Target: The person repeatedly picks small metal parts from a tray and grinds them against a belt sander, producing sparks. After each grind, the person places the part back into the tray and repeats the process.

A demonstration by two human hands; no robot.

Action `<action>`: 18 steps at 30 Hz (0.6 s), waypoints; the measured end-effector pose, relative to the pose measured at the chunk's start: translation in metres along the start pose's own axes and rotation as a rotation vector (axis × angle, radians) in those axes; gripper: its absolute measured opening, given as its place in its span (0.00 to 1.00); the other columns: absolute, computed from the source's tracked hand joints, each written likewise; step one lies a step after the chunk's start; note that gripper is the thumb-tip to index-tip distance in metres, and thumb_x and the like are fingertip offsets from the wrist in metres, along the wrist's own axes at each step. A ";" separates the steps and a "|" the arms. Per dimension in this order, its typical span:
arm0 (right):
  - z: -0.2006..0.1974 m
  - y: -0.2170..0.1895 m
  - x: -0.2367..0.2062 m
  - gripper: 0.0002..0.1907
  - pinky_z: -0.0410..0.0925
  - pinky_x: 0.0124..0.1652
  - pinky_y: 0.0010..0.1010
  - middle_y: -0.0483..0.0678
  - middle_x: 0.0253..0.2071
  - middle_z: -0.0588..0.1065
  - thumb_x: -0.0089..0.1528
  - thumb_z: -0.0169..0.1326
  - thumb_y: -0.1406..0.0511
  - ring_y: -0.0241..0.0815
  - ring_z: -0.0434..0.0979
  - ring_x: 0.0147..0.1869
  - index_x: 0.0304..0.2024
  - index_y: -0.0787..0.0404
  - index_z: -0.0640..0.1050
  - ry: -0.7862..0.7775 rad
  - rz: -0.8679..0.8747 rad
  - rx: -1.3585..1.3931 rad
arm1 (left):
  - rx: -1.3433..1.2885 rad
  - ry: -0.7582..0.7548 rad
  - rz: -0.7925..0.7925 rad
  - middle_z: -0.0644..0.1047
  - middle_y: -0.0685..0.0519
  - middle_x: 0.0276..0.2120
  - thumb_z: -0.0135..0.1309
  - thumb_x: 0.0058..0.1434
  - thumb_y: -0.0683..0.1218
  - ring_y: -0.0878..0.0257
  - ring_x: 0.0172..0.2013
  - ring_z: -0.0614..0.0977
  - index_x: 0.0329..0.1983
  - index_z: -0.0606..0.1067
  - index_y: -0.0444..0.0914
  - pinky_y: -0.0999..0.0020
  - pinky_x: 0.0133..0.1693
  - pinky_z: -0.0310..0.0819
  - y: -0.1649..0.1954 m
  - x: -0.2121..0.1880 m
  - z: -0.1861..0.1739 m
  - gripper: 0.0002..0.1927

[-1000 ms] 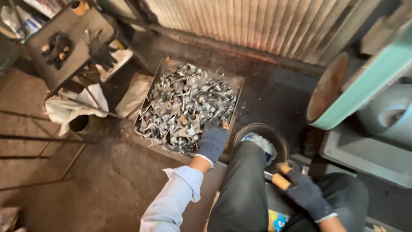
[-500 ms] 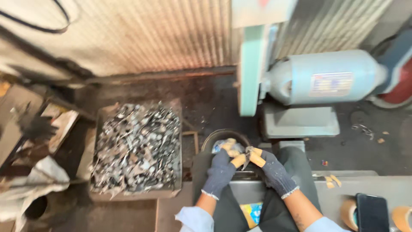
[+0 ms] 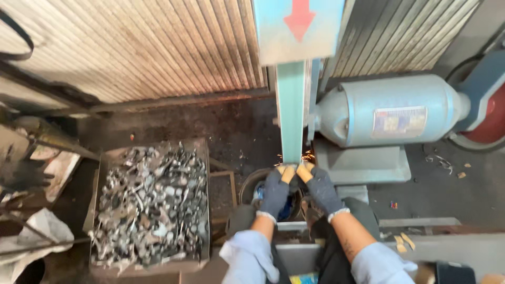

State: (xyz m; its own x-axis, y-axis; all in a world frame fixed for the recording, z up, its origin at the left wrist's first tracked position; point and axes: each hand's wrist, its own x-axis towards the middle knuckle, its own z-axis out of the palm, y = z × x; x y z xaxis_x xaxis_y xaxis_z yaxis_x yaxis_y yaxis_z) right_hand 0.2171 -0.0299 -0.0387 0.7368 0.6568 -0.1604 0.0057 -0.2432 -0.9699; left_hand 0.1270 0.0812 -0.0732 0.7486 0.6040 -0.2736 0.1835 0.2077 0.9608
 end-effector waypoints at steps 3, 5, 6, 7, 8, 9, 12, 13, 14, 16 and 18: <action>0.006 0.006 0.020 0.19 0.69 0.44 0.30 0.47 0.37 0.82 0.65 0.54 0.59 0.36 0.75 0.42 0.48 0.69 0.80 0.012 0.046 0.076 | 0.090 0.113 0.165 0.82 0.52 0.38 0.53 0.68 0.49 0.66 0.37 0.80 0.46 0.78 0.34 0.69 0.42 0.74 -0.010 0.015 0.011 0.13; 0.007 0.013 0.024 0.18 0.68 0.42 0.31 0.46 0.36 0.81 0.65 0.54 0.59 0.35 0.74 0.41 0.47 0.69 0.80 0.011 0.148 0.170 | 0.214 0.197 0.266 0.82 0.50 0.38 0.54 0.69 0.49 0.64 0.38 0.81 0.45 0.78 0.33 0.68 0.42 0.74 -0.020 0.019 0.017 0.14; 0.006 0.019 0.025 0.18 0.68 0.41 0.32 0.46 0.36 0.80 0.65 0.54 0.59 0.35 0.73 0.40 0.46 0.69 0.80 0.020 0.194 0.238 | 0.163 0.187 0.242 0.82 0.49 0.37 0.54 0.69 0.49 0.64 0.37 0.81 0.45 0.78 0.32 0.67 0.42 0.74 -0.024 0.021 0.021 0.14; 0.004 0.023 0.025 0.18 0.68 0.39 0.33 0.45 0.36 0.79 0.64 0.55 0.59 0.34 0.73 0.39 0.45 0.69 0.80 0.036 0.242 0.309 | 0.114 0.169 0.218 0.82 0.48 0.36 0.54 0.70 0.49 0.63 0.37 0.80 0.44 0.78 0.32 0.66 0.42 0.74 -0.026 0.022 0.025 0.14; 0.001 0.027 0.023 0.17 0.68 0.39 0.32 0.46 0.35 0.79 0.66 0.55 0.59 0.34 0.72 0.39 0.44 0.70 0.80 0.067 0.240 0.240 | 0.064 0.151 0.190 0.82 0.47 0.35 0.54 0.70 0.49 0.62 0.37 0.80 0.44 0.78 0.31 0.65 0.42 0.74 -0.028 0.022 0.030 0.15; -0.002 0.030 0.021 0.17 0.69 0.39 0.32 0.47 0.34 0.78 0.67 0.55 0.59 0.34 0.72 0.39 0.43 0.70 0.80 0.099 0.227 0.166 | 0.082 0.129 0.190 0.83 0.47 0.36 0.53 0.70 0.50 0.63 0.37 0.80 0.45 0.79 0.32 0.66 0.42 0.74 -0.030 0.023 0.033 0.15; -0.012 0.034 0.007 0.16 0.68 0.40 0.29 0.45 0.33 0.78 0.68 0.53 0.59 0.33 0.71 0.38 0.42 0.68 0.80 0.158 0.183 0.081 | 0.086 0.030 0.184 0.83 0.48 0.38 0.53 0.70 0.51 0.64 0.39 0.81 0.48 0.80 0.34 0.67 0.44 0.74 -0.025 0.021 0.039 0.16; -0.015 0.033 0.003 0.15 0.68 0.40 0.28 0.43 0.33 0.78 0.68 0.52 0.59 0.33 0.72 0.38 0.43 0.67 0.80 0.183 0.148 0.087 | 0.069 -0.043 0.213 0.83 0.48 0.38 0.52 0.71 0.51 0.63 0.39 0.81 0.48 0.80 0.33 0.67 0.44 0.74 -0.020 0.019 0.037 0.16; -0.018 0.031 -0.004 0.14 0.68 0.41 0.27 0.42 0.35 0.77 0.66 0.53 0.60 0.33 0.72 0.39 0.46 0.64 0.78 0.189 0.102 0.143 | 0.053 -0.114 0.243 0.83 0.47 0.39 0.52 0.71 0.51 0.62 0.40 0.81 0.48 0.80 0.33 0.66 0.45 0.74 -0.016 0.015 0.033 0.16; -0.021 0.025 -0.013 0.18 0.68 0.42 0.25 0.39 0.39 0.75 0.62 0.54 0.61 0.31 0.71 0.41 0.53 0.59 0.74 0.212 -0.010 0.271 | 0.001 -0.243 0.190 0.82 0.46 0.40 0.55 0.69 0.50 0.62 0.41 0.80 0.48 0.80 0.32 0.65 0.46 0.74 -0.006 0.004 0.021 0.16; -0.023 0.020 -0.025 0.18 0.67 0.39 0.28 0.40 0.39 0.75 0.60 0.56 0.63 0.33 0.71 0.40 0.52 0.59 0.76 0.093 0.156 0.464 | 0.156 -0.202 0.405 0.81 0.43 0.41 0.58 0.67 0.50 0.58 0.43 0.79 0.49 0.77 0.29 0.62 0.46 0.74 -0.004 -0.017 0.006 0.19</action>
State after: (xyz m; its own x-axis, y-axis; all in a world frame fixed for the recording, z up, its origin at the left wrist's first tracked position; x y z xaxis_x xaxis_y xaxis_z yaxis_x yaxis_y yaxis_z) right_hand 0.2146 -0.0674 -0.0503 0.7620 0.5665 -0.3138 -0.3953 0.0232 -0.9183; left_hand 0.1170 0.0650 -0.0724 0.8858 0.4473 0.1238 -0.0670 -0.1407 0.9878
